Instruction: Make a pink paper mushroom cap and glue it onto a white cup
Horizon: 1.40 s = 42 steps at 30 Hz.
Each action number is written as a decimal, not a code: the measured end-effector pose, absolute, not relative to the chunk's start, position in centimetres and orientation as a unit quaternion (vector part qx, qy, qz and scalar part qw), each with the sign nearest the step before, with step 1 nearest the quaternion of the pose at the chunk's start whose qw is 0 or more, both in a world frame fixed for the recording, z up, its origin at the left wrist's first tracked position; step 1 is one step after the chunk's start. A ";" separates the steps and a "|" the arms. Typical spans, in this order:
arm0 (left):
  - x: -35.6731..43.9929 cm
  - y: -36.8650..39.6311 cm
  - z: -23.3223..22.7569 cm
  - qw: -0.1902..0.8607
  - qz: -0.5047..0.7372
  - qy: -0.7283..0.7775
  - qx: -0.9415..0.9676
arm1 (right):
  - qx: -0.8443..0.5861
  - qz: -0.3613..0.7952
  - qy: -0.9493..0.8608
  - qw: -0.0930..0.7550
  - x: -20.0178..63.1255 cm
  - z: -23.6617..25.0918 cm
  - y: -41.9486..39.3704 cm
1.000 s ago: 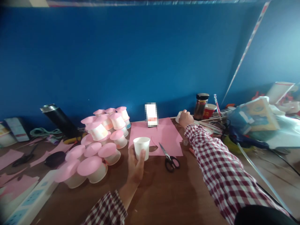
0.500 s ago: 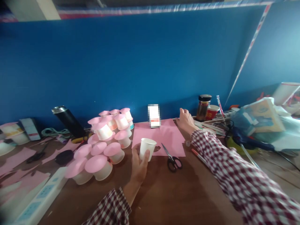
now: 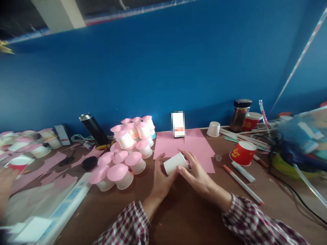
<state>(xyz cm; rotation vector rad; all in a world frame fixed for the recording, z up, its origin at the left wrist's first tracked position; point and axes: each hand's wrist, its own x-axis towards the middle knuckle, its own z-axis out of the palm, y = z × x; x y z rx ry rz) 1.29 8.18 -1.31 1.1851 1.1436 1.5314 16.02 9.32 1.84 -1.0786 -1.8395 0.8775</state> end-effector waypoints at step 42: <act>1.1 8.3 -1.1 0.534 0.596 0.402 0.445 | -0.395 0.225 -0.799 0.394 14.9 -1.7 8.7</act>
